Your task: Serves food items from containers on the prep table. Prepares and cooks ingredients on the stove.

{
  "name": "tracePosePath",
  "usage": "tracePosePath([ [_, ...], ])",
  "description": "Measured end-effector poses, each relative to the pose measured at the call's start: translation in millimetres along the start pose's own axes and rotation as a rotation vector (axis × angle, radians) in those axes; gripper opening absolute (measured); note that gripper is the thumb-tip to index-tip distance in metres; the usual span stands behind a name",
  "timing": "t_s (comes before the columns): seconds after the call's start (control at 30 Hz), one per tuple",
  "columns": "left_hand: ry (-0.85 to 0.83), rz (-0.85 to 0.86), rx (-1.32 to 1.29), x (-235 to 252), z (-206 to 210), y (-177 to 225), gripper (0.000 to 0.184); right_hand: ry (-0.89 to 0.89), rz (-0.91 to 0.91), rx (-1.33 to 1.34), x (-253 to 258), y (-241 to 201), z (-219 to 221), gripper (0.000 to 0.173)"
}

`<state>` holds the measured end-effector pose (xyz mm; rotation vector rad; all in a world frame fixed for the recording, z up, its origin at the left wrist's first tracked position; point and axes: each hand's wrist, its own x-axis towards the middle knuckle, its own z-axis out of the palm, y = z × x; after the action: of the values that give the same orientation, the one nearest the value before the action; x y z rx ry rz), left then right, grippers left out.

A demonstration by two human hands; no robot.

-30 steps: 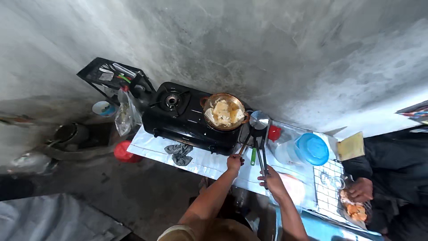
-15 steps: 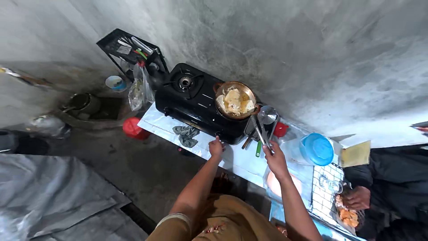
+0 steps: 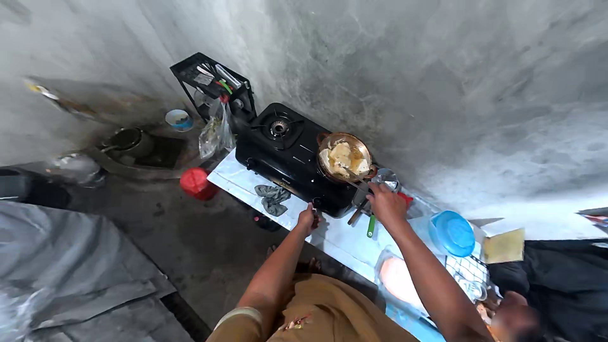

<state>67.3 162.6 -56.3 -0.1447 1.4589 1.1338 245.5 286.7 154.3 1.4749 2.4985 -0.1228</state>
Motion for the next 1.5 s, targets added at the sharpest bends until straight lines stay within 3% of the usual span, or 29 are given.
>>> tracePosePath([
  [0.13, -0.025, 0.074, 0.123, -17.5, -69.5, -14.3, 0.059, -0.011, 0.043, -0.023, 7.7, -15.7, 2.3, 0.046],
  [0.23, 0.155, 0.095, 0.215, -25.6, -151.3, -46.3, 0.053, 0.056, 0.085, -0.037, 17.2, -24.4, 22.4, 0.045],
  [0.4, 0.479, -0.084, 0.286, -52.4, -292.7, -110.3, 0.055, 0.174, 0.100, -0.045, 19.3, -25.8, 39.2, 0.042],
  [0.57, 0.559, -0.338, 0.464, -84.7, -370.2, -159.2, 0.060, 0.215, 0.084, -0.106, 25.3, -22.2, 31.0, 0.039],
  [0.67, 0.547, -0.405, 0.496, -89.2, -372.7, -167.7, 0.060, 0.216, 0.066, -0.137, 28.8, -16.7, 11.9, 0.038],
  [0.83, 0.463, -0.288, 0.246, -82.5, -322.4, -139.9, 0.053, 0.186, 0.046, -0.154, 37.6, -6.4, -13.4, 0.038],
  [0.97, 0.383, -0.205, 0.422, -64.7, -301.1, -117.8, 0.052, 0.155, 0.071, -0.139, 41.5, -3.7, -30.8, 0.037],
  [1.1, 0.400, -0.149, 0.333, -52.8, -303.9, -116.1, 0.048, 0.165, 0.083, -0.163, 47.3, -1.3, -43.1, 0.036],
  [1.27, 0.447, -0.208, 0.141, -63.7, -327.4, -126.1, 0.050, 0.172, 0.108, -0.181, 55.6, -0.2, -61.1, 0.035],
  [1.5, 0.524, -0.301, 0.184, -87.6, -342.4, -158.4, 0.052, 0.198, 0.106, -0.206, 74.9, 12.4, -74.3, 0.030],
])
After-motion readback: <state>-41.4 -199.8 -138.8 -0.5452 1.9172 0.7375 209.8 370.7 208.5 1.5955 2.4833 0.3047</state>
